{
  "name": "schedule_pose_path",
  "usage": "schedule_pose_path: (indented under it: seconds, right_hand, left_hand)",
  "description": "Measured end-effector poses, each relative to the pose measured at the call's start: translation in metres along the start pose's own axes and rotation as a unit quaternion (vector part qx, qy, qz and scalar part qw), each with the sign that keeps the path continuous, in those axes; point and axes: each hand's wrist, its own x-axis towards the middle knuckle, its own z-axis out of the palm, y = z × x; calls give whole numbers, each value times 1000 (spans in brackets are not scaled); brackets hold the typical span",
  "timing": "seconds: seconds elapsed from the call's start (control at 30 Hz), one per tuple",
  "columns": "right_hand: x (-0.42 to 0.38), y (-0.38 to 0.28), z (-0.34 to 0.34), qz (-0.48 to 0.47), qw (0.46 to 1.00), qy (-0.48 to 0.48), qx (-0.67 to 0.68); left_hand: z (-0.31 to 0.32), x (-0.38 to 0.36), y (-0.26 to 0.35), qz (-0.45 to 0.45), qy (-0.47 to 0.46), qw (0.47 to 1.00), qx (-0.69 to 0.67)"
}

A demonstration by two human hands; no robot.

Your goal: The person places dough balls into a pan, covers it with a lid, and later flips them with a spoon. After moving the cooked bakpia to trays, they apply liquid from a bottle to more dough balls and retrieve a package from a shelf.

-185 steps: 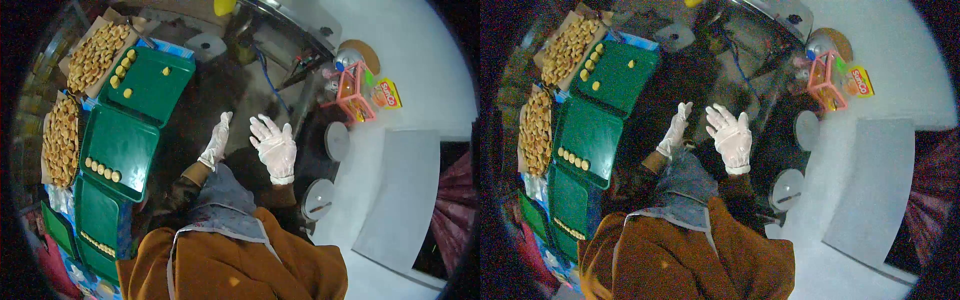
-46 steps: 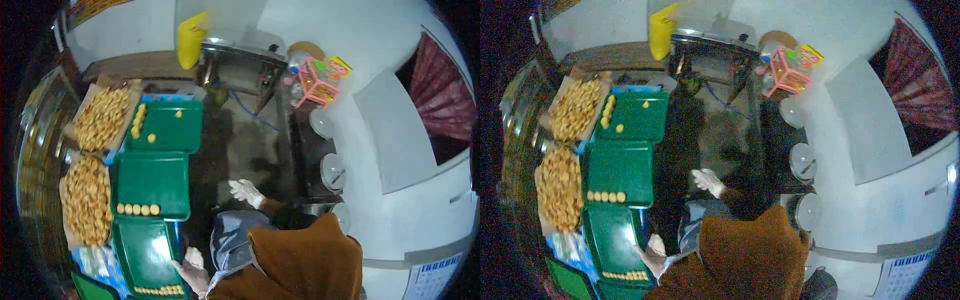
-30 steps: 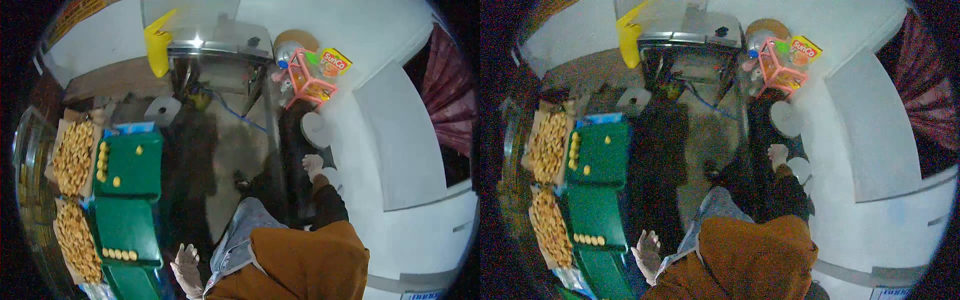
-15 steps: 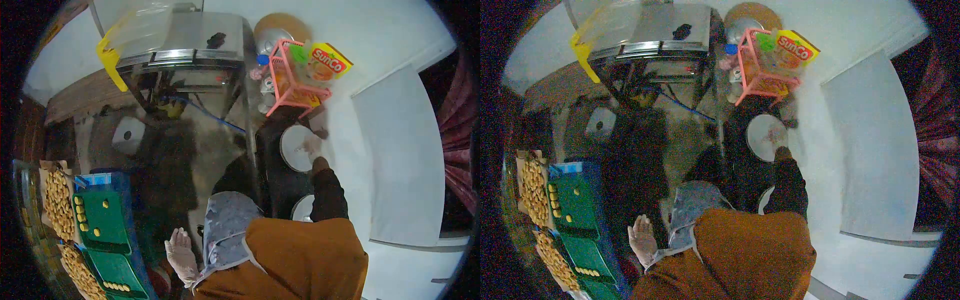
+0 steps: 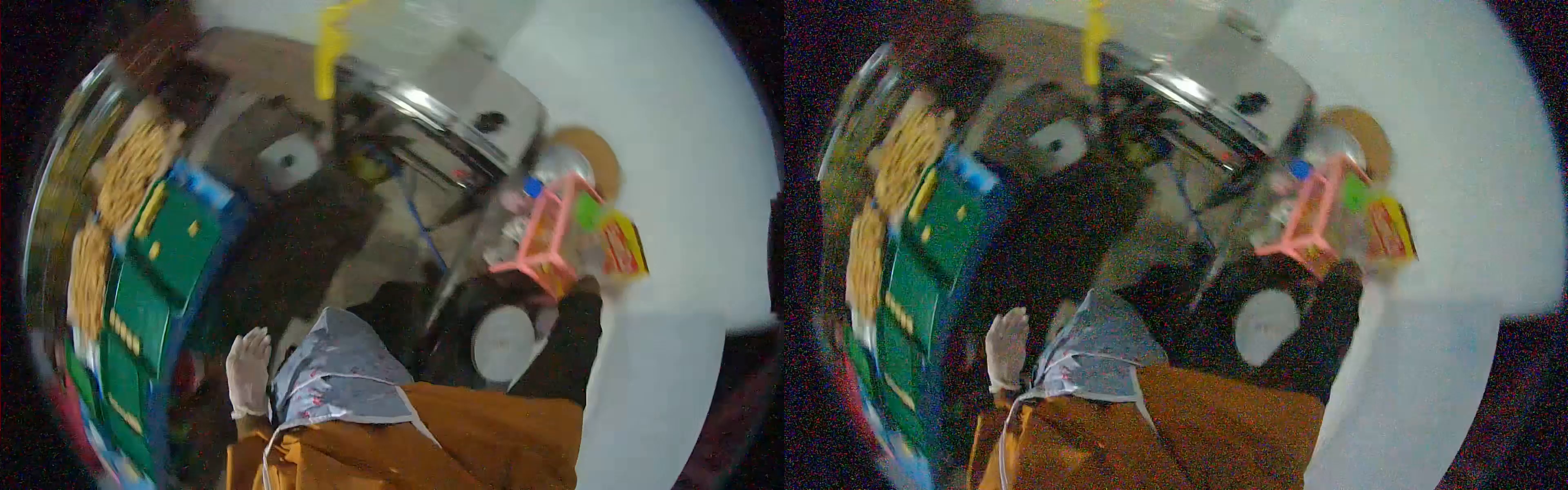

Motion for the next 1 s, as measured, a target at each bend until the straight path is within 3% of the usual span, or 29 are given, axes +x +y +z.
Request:
schedule_pose_path:
  seconds: [0.1, 0.13, 0.23, 0.27, 0.33, 0.43, 0.47, 0.53, 0.57, 0.63, 0.7, 0.77, 0.8, 0.83, 0.87, 0.9, 0.93, 0.97, 1.0]
  right_hand:
    - [50, -9, 15, -18, 998, -42, -40]
    - [58, -11, 12, -19, 997, -46, -51]
    - [72, -15, 16, -34, 997, -48, -57]
    - [76, -16, 15, -41, 996, -46, -57]
    - [77, -24, 12, -58, 997, -40, -44]
    - [74, -40, 7, -91, 996, -17, 3]
    - [73, -51, 5, -105, 994, -7, 29]
    - [45, -88, -17, -141, 985, 7, 103]
    - [23, -112, -31, -168, 974, 5, 149]
    - [-33, -159, -59, -224, 944, -22, 243]
    - [-96, -213, -76, -284, 895, -80, 334]
    - [-170, -278, -81, -347, 828, -157, 411]
    - [-207, -314, -81, -379, 797, -188, 431]
    - [-265, -364, -98, -351, 787, -217, 458]
    - [-289, -394, -85, -484, 781, -153, 364]
    - [-337, -426, -105, -456, 776, -242, 362]
    - [-365, -458, -79, -553, 690, -181, 430]
    - [-401, -488, -71, -613, 633, -180, 438]
    - [-446, -516, -82, -569, 598, -298, 480]
  left_hand:
    - [23, 1, -27, -7, 101, 990, -97]
    - [32, 6, -26, -10, 153, 986, -72]
    - [46, 5, -34, 35, 133, 988, -70]
    - [34, 11, -39, 7, 127, 989, -80]
    - [9, 21, -51, 56, 62, 991, 103]
    - [10, 27, -39, 84, 30, 943, 320]
    - [12, 30, -35, 218, -33, 818, 531]
    - [32, 32, -28, 159, -16, 856, 491]
    - [56, 32, -28, -14, 37, 979, 201]
    - [105, 32, -14, -32, 16, 941, 337]
    - [111, 51, -30, -7, -52, 924, 378]
    - [109, 68, -38, 129, -166, 849, 485]
    - [115, 73, -39, 179, -167, 818, 521]
    - [117, 76, -39, 226, -167, 784, 554]
    - [114, 75, -35, 272, -165, 747, 584]
    - [109, 69, -25, 321, -139, 727, 591]
    - [103, 63, -9, 369, -111, 704, 597]
    - [91, 58, 8, 415, -81, 677, 603]
    - [70, 56, 23, 417, -55, 738, 528]
